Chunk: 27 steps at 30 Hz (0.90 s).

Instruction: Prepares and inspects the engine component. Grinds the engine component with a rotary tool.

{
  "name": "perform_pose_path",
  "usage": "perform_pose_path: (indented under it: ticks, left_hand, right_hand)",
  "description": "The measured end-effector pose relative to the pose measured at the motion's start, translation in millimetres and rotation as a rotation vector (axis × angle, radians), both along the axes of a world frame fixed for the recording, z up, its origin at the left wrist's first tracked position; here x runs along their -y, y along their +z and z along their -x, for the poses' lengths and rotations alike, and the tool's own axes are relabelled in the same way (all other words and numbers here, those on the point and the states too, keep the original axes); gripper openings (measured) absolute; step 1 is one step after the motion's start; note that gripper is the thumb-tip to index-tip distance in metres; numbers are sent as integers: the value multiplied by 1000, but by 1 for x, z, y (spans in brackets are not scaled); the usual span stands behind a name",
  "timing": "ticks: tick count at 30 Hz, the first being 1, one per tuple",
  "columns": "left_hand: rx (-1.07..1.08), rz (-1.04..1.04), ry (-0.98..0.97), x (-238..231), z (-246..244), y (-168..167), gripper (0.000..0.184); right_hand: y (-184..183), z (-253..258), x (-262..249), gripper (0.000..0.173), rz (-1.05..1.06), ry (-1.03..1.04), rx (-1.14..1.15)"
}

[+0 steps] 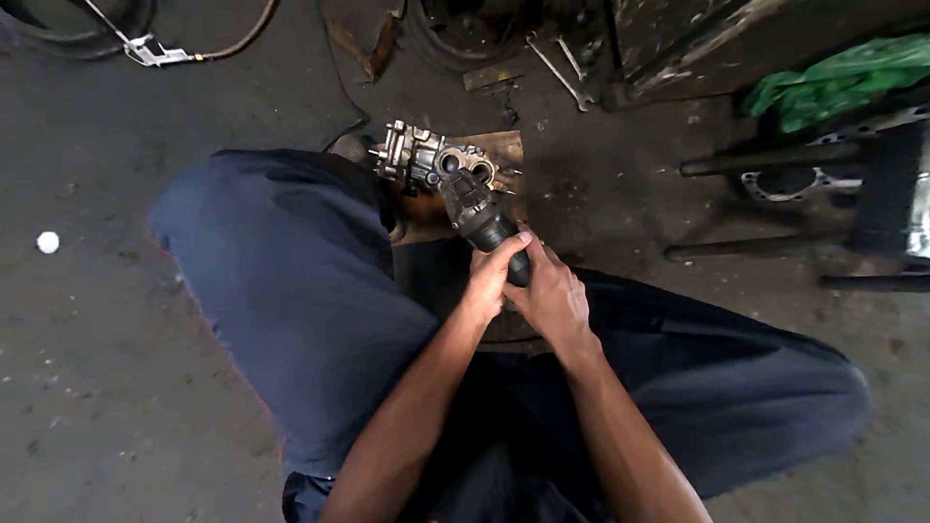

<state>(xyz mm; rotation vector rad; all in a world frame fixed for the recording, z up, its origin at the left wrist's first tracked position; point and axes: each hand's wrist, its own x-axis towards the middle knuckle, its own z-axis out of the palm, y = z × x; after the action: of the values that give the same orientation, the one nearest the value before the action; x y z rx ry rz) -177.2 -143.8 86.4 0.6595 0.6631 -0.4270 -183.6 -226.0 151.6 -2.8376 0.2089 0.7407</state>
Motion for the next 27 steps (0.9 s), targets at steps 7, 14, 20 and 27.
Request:
perform_pose_path:
  ticks: [7, 14, 20, 27]
  left_hand:
    - [5, 37, 10, -5, 0, 3, 44]
    - [137, -107, -31, -13, 3, 33, 53]
    - [505, -96, -235, -4, -26, 52, 62]
    - [444, -74, -308, -2, -33, 41, 72]
  right_hand:
    - [8, 0, -8, 83, 36, 19, 5]
    - [10, 12, 11, 84, -202, 20, 243]
    - [26, -4, 35, 98, -424, -180, 376]
    - [34, -27, 23, 80, -337, -154, 350]
